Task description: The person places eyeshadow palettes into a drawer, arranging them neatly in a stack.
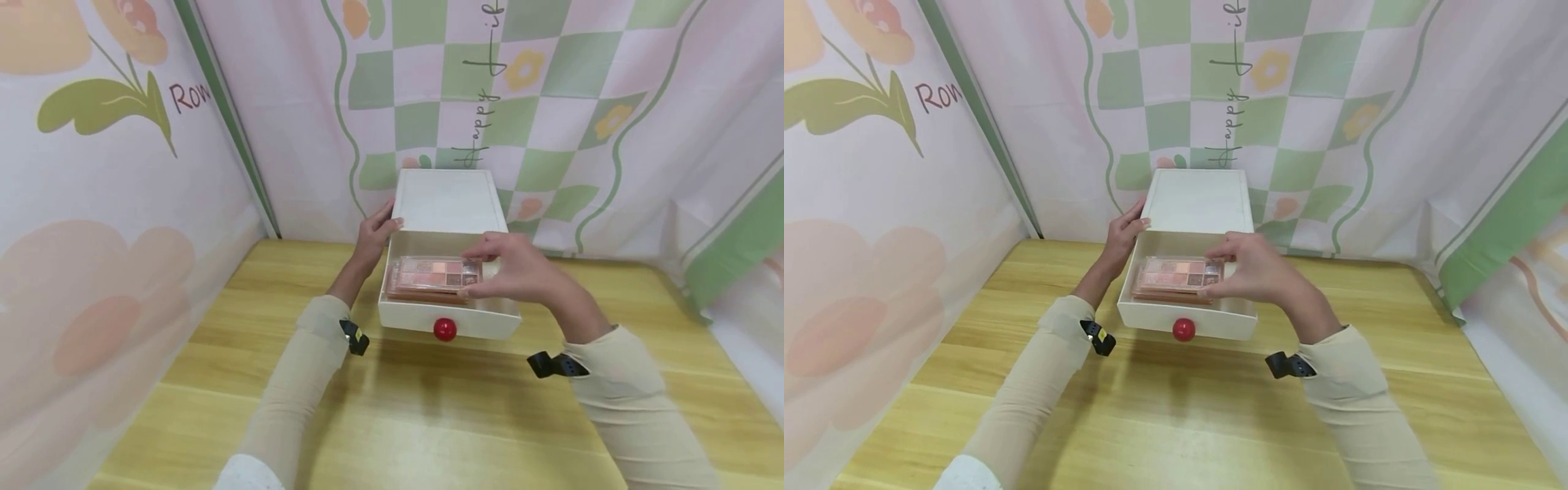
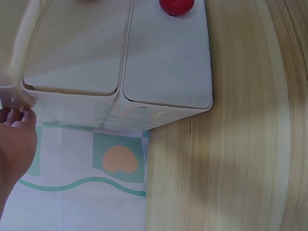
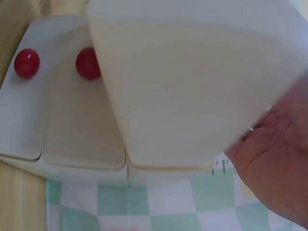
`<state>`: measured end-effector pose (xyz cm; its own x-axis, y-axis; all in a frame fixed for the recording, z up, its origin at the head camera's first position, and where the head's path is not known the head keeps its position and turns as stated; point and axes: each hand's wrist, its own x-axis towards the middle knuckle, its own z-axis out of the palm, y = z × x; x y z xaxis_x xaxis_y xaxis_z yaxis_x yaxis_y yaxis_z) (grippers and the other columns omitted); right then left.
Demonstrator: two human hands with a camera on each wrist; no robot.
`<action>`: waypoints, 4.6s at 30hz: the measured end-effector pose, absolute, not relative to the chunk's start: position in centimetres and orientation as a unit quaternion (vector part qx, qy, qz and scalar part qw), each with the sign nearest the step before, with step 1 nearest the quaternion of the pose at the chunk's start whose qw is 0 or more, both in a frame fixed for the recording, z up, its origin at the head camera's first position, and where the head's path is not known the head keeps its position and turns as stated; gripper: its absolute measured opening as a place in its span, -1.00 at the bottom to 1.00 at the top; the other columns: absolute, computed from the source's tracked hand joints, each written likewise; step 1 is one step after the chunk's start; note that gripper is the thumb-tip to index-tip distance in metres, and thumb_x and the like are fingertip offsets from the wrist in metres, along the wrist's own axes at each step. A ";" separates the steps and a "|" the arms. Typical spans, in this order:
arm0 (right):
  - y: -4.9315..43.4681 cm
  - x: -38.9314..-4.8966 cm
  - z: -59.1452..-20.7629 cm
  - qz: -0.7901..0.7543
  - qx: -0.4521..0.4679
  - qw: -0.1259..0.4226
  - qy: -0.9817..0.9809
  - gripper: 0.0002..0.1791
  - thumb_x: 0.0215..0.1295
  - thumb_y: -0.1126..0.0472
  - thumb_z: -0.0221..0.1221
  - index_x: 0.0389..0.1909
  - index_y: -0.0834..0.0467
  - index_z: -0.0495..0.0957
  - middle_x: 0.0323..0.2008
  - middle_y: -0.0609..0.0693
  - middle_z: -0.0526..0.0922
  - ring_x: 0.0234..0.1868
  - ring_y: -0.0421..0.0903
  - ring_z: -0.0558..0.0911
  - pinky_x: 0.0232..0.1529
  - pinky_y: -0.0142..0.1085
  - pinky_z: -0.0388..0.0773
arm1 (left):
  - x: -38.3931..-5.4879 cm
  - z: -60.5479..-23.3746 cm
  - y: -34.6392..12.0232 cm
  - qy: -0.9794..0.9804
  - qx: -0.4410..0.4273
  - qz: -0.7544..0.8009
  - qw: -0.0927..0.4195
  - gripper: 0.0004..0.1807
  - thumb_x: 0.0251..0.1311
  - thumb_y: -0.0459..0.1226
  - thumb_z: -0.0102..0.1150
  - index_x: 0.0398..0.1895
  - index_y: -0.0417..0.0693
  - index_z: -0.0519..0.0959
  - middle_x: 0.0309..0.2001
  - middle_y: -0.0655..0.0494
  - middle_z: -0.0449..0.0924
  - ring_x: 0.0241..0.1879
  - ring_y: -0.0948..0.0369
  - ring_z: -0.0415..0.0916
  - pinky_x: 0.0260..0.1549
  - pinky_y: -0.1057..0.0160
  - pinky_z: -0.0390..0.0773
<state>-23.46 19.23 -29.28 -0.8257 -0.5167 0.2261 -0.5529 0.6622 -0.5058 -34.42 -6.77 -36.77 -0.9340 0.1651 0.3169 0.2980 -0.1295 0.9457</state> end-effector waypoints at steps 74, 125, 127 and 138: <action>11.7 -11.9 -38.1 0.753 0.016 -0.110 -0.649 -0.41 0.59 0.01 -0.06 0.22 0.51 0.41 -0.20 0.00 0.83 -0.19 -0.19 0.81 -0.01 -0.32 0.76 | -33.8 -36.6 -6.4 -0.666 -0.171 -0.724 0.049 -0.33 0.38 -0.27 0.03 0.54 -0.19 0.19 0.60 -0.06 0.13 0.60 0.03 0.13 0.58 0.15 0.22; 11.2 -22.3 -37.5 0.805 -0.033 -0.020 -0.592 -0.59 0.58 -0.07 -0.04 -0.21 0.18 0.58 -0.44 -0.18 0.79 -0.30 -0.25 0.80 -0.08 -0.40 0.77 | -34.2 -36.7 -6.6 -0.673 -0.174 -0.718 0.042 -0.28 0.34 -0.23 0.06 0.56 -0.11 0.18 0.62 -0.02 0.09 0.61 0.10 0.10 0.60 0.16 0.19; 11.2 -22.9 -37.5 0.798 -0.033 -0.019 -0.602 -0.57 0.58 -0.08 -0.05 -0.16 0.21 0.56 -0.43 -0.19 0.78 -0.29 -0.26 0.80 -0.06 -0.39 0.77 | -34.2 -36.7 -6.6 -0.671 -0.174 -0.720 0.040 -0.29 0.35 -0.23 0.07 0.56 -0.10 0.18 0.62 -0.02 0.09 0.61 0.10 0.10 0.60 0.16 0.19; 11.9 -25.1 -37.4 0.787 -0.031 -0.030 -0.615 -0.53 0.58 -0.13 -0.06 -0.13 0.22 0.54 -0.43 -0.20 0.78 -0.30 -0.29 0.79 -0.13 -0.45 0.76 | -34.2 -36.7 -6.3 -0.682 -0.163 -0.712 0.030 -0.31 0.38 -0.19 0.05 0.57 -0.02 0.19 0.62 0.09 0.12 0.61 0.14 0.09 0.60 0.15 0.18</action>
